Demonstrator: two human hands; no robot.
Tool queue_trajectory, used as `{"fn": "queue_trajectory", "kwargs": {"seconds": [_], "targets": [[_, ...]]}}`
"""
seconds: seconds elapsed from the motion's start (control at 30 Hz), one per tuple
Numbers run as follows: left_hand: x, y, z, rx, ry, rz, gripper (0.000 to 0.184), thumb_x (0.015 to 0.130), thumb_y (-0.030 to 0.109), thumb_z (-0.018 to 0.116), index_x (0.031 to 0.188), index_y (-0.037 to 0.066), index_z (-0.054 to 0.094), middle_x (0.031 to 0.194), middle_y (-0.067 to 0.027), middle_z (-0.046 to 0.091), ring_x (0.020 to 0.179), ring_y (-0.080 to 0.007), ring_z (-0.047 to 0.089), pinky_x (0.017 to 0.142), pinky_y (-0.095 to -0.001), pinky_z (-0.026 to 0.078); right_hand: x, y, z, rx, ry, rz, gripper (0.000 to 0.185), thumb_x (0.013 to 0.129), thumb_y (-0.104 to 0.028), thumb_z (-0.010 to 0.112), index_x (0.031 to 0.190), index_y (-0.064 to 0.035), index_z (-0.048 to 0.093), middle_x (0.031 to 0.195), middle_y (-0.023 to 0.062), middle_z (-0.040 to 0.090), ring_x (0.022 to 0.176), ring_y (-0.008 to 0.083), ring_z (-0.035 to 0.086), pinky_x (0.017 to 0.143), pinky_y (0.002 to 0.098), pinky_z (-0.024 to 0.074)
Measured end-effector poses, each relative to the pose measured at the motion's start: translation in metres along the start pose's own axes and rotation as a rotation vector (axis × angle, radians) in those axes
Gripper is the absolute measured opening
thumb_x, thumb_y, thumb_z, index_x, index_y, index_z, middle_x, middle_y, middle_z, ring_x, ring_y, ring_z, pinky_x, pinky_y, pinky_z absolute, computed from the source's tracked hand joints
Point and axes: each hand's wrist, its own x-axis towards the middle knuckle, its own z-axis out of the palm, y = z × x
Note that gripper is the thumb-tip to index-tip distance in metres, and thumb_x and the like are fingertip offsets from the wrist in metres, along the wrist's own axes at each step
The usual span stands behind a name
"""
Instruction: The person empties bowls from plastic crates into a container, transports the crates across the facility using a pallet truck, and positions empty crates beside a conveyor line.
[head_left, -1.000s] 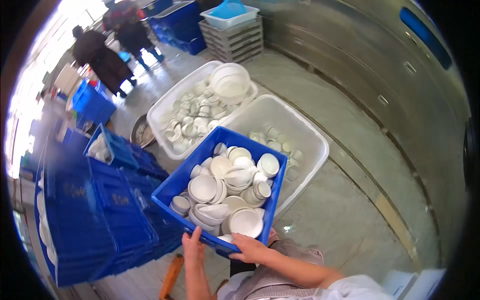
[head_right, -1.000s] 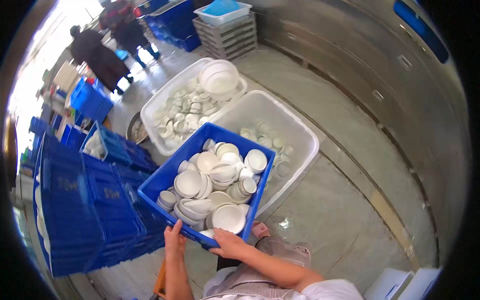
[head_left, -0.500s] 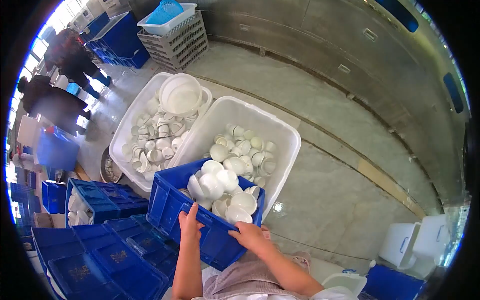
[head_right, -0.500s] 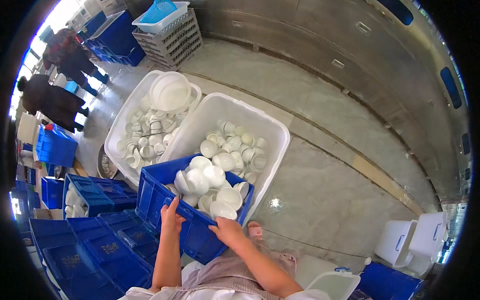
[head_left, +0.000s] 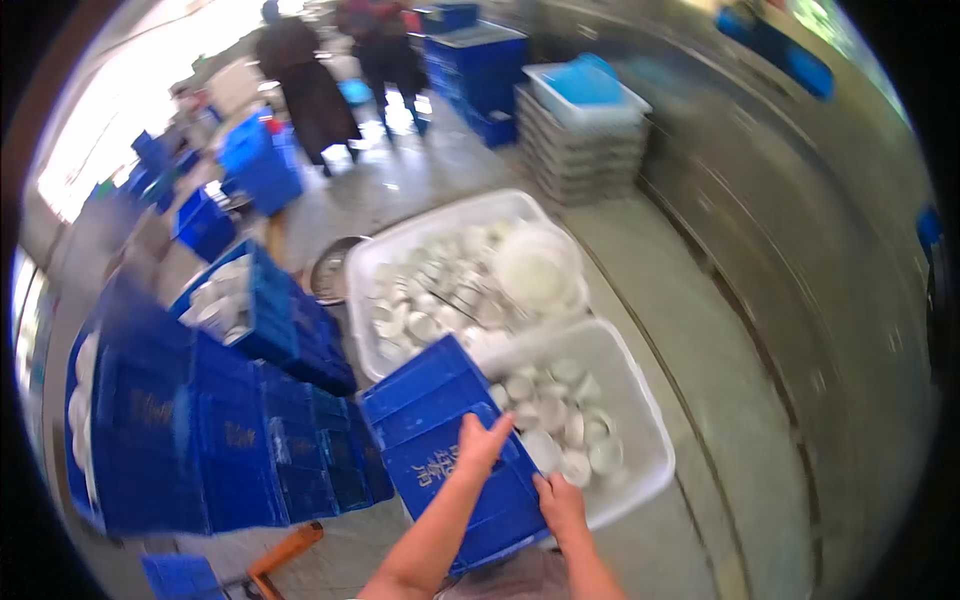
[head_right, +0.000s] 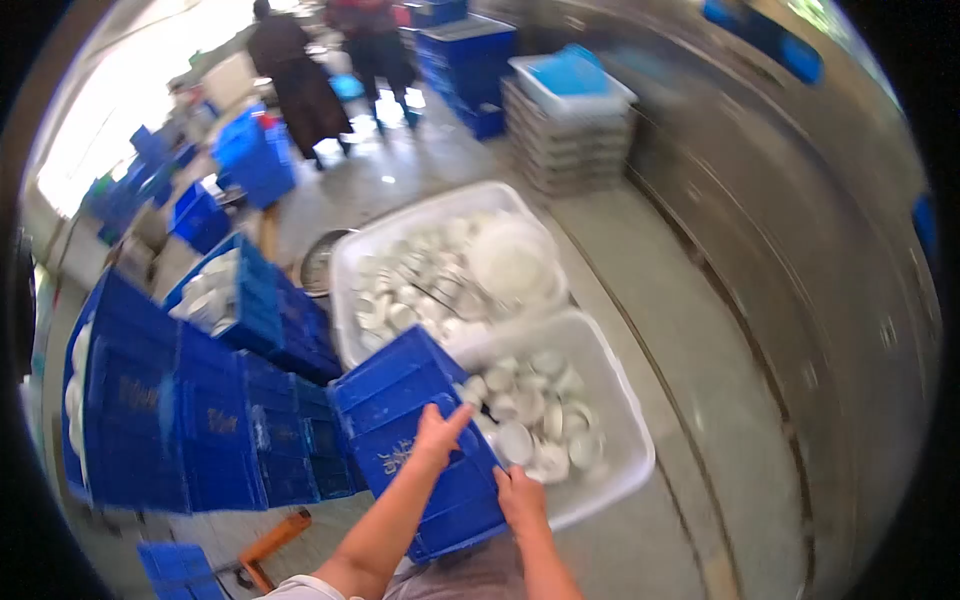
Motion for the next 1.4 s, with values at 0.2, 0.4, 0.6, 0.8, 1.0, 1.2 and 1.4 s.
{"fn": "queue_trajectory", "kwargs": {"seconds": [0.2, 0.4, 0.6, 0.8, 1.0, 1.2, 1.4], "targets": [[-0.052, 0.057, 0.030, 0.367, -0.246, 0.070, 0.049, 0.073, 0.039, 0.067, 0.094, -0.004, 0.058, 0.087, -0.0209, 0.063, 0.079, -0.0304, 0.065, 0.072, -0.0406, 0.049, 0.027, 0.087, -0.041, -0.091, 0.010, -0.061, 0.035, 0.089, -0.034, 0.050, 0.079, -0.0013, 0.057, 0.075, 0.0280, 0.056, 0.074, 0.0463, 0.054, 0.063, 0.0520, 0.0397], [-0.119, -0.037, -0.052, -0.052, 0.520, 0.305, 0.021, 0.086, 0.020, 0.057, 0.093, 0.000, 0.058, 0.087, -0.0148, 0.060, 0.076, -0.0303, 0.059, 0.068, -0.0374, 0.048, 0.081, 0.161, -0.095, -0.097, 0.070, 0.003, 0.041, 0.093, -0.038, 0.046, 0.083, 0.0003, 0.060, 0.069, 0.0125, 0.059, 0.066, 0.0203, 0.055, 0.061, 0.0365, 0.0424], [-0.063, -0.347, -0.015, 0.532, 0.400, -0.498, 0.051, 0.091, 0.045, 0.041, 0.111, -0.001, 0.052, 0.110, -0.0209, 0.055, 0.107, -0.0367, 0.050, 0.090, -0.0436, 0.040, 0.123, 0.229, -0.114, 0.284, 0.061, 0.323, 0.054, 0.094, -0.046, 0.043, 0.108, 0.0027, 0.059, 0.100, 0.0104, 0.063, 0.083, 0.0195, 0.060, 0.077, 0.0316, 0.0481], [-0.044, -0.478, 0.003, -0.297, 0.103, -0.422, 0.065, 0.093, 0.052, 0.029, 0.117, -0.003, 0.055, 0.118, -0.0204, 0.057, 0.112, -0.0320, 0.052, 0.096, -0.0392, 0.038, 0.136, 0.319, -0.089, 0.531, -0.027, 0.525, 0.049, 0.094, -0.047, 0.042, 0.101, -0.0017, 0.061, 0.087, 0.0097, 0.065, 0.076, 0.0197, 0.060, 0.070, 0.0343, 0.0495], [-0.069, -0.440, 0.021, 0.061, 0.357, -0.694, 0.066, 0.087, 0.056, 0.041, 0.103, -0.005, 0.059, 0.112, -0.0241, 0.058, 0.108, -0.0367, 0.055, 0.091, -0.0416, 0.041, 0.140, 0.344, -0.091, 0.597, -0.100, 0.505, 0.047, 0.093, -0.045, 0.044, 0.101, -0.0023, 0.062, 0.086, 0.0113, 0.065, 0.075, 0.0214, 0.061, 0.069, 0.0351, 0.0494], [-0.149, -0.240, -0.074, 0.456, 0.758, -0.585, 0.054, 0.086, 0.050, 0.045, 0.089, -0.001, 0.060, 0.096, -0.0201, 0.063, 0.094, -0.0361, 0.058, 0.080, -0.0474, 0.044, 0.126, 0.297, -0.121, 0.459, -0.125, 0.345, 0.045, 0.092, -0.044, 0.046, 0.101, -0.0029, 0.063, 0.085, 0.0128, 0.065, 0.075, 0.0231, 0.061, 0.069, 0.0358, 0.0493], [-0.245, -0.188, -0.113, 0.488, 0.959, -0.485, 0.050, 0.087, 0.048, 0.047, 0.083, -0.001, 0.060, 0.086, -0.0213, 0.063, 0.086, -0.0372, 0.059, 0.074, -0.0474, 0.046, 0.068, 0.207, -0.140, 0.232, -0.142, 0.058, 0.043, 0.092, -0.042, 0.047, 0.101, -0.0035, 0.064, 0.085, 0.0144, 0.065, 0.074, 0.0247, 0.061, 0.068, 0.0366, 0.0492]]}}
